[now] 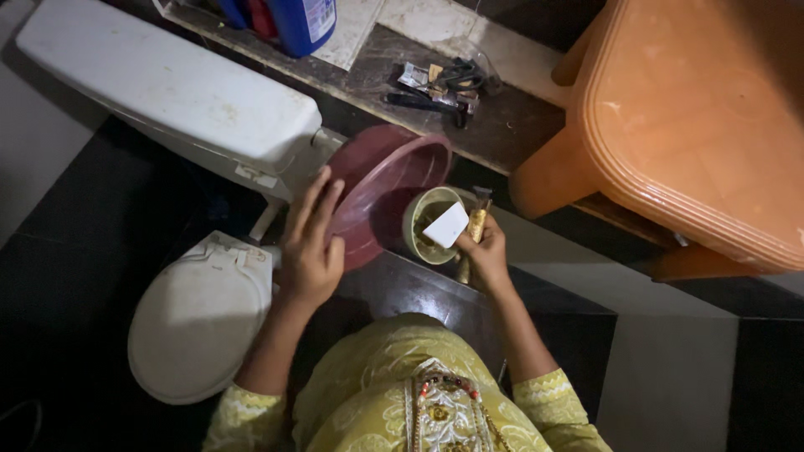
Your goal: The person empties a small bowl and bucket of various items, placing a razor, soap, and containers onto a bathroom shelf.
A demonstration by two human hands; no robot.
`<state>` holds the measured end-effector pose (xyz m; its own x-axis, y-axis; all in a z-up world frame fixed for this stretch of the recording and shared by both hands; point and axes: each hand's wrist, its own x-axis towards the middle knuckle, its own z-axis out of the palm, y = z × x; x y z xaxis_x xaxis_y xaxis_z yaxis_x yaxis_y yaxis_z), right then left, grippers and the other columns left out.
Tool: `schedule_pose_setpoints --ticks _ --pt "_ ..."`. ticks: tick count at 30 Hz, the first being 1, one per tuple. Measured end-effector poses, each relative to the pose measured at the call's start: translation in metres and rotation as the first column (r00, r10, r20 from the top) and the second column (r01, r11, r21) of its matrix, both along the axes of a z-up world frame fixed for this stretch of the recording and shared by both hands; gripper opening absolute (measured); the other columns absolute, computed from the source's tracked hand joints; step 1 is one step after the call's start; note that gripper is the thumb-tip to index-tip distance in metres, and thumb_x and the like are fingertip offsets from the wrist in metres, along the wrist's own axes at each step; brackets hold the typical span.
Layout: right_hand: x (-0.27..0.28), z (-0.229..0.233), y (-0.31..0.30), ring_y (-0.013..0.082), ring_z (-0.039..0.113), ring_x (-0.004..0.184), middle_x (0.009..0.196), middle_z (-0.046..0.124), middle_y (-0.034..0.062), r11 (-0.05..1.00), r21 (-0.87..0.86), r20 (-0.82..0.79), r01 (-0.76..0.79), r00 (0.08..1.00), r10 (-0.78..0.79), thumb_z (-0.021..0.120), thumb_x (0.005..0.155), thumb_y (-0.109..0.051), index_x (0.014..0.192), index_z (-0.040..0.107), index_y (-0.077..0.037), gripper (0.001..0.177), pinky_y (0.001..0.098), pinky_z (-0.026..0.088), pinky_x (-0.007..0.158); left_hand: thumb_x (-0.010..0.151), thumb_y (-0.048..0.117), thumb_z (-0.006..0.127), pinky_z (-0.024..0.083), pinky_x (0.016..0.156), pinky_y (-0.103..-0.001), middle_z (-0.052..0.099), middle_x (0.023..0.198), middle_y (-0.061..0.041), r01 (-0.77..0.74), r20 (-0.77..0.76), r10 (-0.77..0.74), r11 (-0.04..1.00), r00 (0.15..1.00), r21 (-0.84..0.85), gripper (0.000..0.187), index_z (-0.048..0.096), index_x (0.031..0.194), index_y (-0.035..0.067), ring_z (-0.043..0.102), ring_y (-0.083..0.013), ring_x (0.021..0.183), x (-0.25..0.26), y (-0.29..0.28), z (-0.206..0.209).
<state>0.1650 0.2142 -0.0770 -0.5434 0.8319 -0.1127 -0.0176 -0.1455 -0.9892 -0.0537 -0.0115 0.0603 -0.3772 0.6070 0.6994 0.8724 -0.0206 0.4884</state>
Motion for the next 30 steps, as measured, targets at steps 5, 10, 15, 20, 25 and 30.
schedule_pose_setpoints --ticks 5,10,15,20,25,30 --pt "0.004 -0.007 0.003 0.0092 0.064 0.069 0.092 0.071 0.0041 0.993 0.119 0.014 -0.014 1.000 0.013 0.077 0.085 -0.009 0.120 0.061 -0.002 0.039 0.0235 0.053 0.056 0.090 0.003 0.063 0.033 0.116 -0.057 0.045 0.156 -0.013 -0.171 -0.376 0.129 0.982 0.917 -0.079 0.060 0.053 0.148 0.016 0.041 -0.0454 0.143 0.006 0.005 0.000" --pt "0.006 -0.011 0.003 0.0096 0.063 0.067 0.090 0.070 0.0045 0.997 0.073 -0.004 0.010 1.000 -0.009 0.080 0.086 -0.011 0.118 0.061 0.000 0.039 0.0250 0.051 0.054 0.086 -0.009 0.051 0.038 0.123 -0.056 0.043 0.163 -0.016 0.044 0.115 -0.040 0.999 0.993 -0.030 0.071 0.050 0.154 0.010 0.044 -0.0438 0.148 0.005 0.006 -0.004" --pt "0.007 -0.011 0.004 0.0116 0.063 0.062 0.088 0.070 0.0056 0.997 0.079 0.039 -0.002 0.999 -0.001 0.079 0.086 -0.013 0.116 0.062 0.000 0.036 0.0263 0.052 0.052 0.090 0.004 0.063 0.034 0.110 -0.061 0.045 0.157 -0.013 -0.172 -0.391 0.110 0.977 0.914 -0.127 0.059 0.056 0.147 0.019 0.044 -0.0448 0.140 0.008 0.006 -0.008" --pt "0.009 -0.009 0.003 0.0100 0.065 0.068 0.090 0.071 0.0050 0.991 0.127 -0.014 -0.040 0.999 0.042 0.079 0.086 -0.012 0.117 0.062 -0.001 0.037 0.0252 0.054 0.057 0.084 -0.004 0.061 0.040 0.111 -0.058 0.042 0.159 -0.017 -0.091 -0.129 0.074 0.987 0.989 -0.133 0.068 0.054 0.149 0.015 0.045 -0.0446 0.141 0.010 0.008 -0.015" --pt "0.012 -0.006 0.004 0.0111 0.066 0.065 0.087 0.072 0.0057 0.990 0.137 0.073 -0.034 0.997 0.024 0.081 0.085 -0.013 0.112 0.062 -0.001 0.035 0.0257 0.056 0.055 0.089 -0.007 0.053 0.034 0.121 -0.057 0.038 0.164 -0.017 -0.028 0.013 0.028 1.000 1.000 -0.011 0.069 0.046 0.154 0.015 0.037 -0.0466 0.150 0.007 0.014 -0.024" --pt "0.013 0.000 0.003 0.0105 0.062 0.062 0.086 0.070 0.0060 0.996 0.093 0.000 -0.012 1.000 0.012 0.081 0.085 -0.011 0.112 0.063 0.000 0.034 0.0246 0.051 0.052 0.088 -0.010 0.045 0.044 0.115 -0.046 0.034 0.168 -0.020 0.037 0.375 -0.035 0.999 0.926 0.003 0.074 0.041 0.157 0.013 0.038 -0.0432 0.154 0.006 0.007 -0.023"
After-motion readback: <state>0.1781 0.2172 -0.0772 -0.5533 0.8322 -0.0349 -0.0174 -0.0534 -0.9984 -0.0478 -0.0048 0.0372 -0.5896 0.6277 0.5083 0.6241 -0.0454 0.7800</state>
